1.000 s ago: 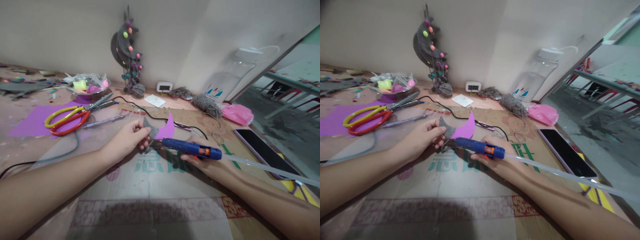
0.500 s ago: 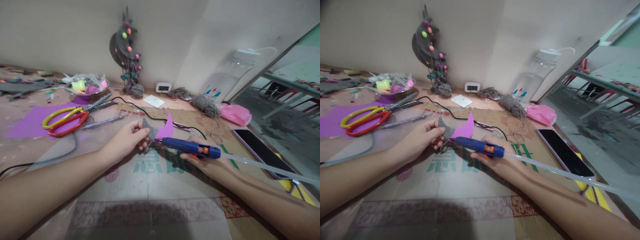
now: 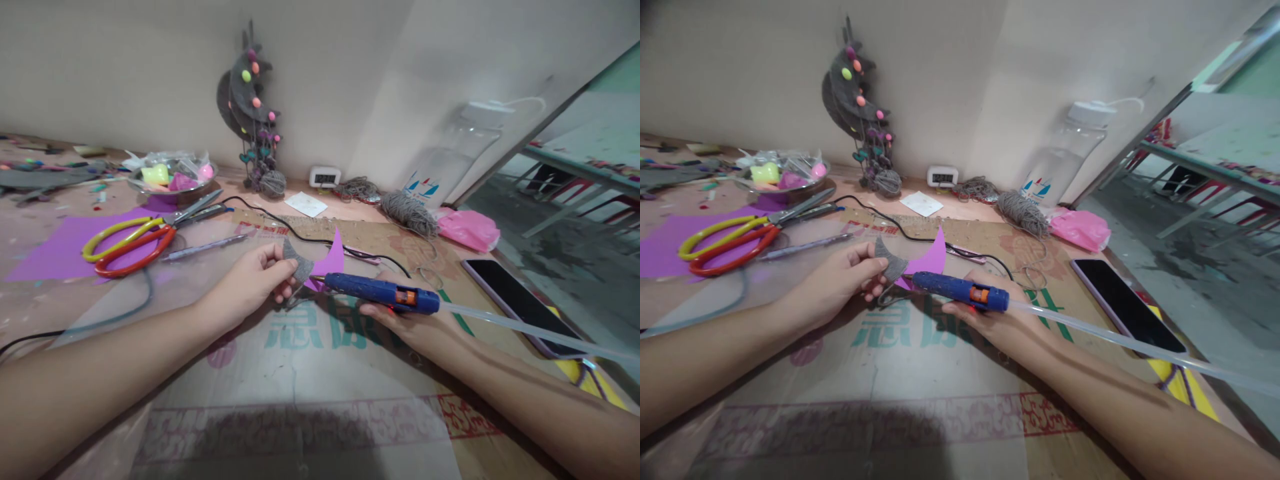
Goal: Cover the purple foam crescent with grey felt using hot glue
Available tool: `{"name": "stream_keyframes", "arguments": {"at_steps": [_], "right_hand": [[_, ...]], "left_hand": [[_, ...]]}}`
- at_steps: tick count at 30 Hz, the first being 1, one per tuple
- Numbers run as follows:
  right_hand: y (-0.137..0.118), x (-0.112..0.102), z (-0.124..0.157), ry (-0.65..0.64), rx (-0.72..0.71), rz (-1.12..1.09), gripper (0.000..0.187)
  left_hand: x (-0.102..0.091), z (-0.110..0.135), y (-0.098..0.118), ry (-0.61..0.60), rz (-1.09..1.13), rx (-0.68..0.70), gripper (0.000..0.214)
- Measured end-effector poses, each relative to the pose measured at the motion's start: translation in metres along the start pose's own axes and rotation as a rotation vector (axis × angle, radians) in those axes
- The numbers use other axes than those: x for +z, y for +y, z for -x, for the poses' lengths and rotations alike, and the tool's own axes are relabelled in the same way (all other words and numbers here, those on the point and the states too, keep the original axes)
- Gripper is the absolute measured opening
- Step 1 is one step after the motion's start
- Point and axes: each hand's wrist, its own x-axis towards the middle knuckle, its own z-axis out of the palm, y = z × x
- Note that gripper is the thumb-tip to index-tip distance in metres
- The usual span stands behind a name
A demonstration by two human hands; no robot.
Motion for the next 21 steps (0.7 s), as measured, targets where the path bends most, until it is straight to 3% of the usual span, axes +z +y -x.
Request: {"name": "stream_keyframes", "arguments": {"at_steps": [21], "right_hand": [[0.014, 0.000, -0.004, 0.059, -0.045, 0.067, 0.031]], "left_hand": [[0.003, 0.003, 0.005, 0.016, -0.007, -0.032, 0.023]]}}
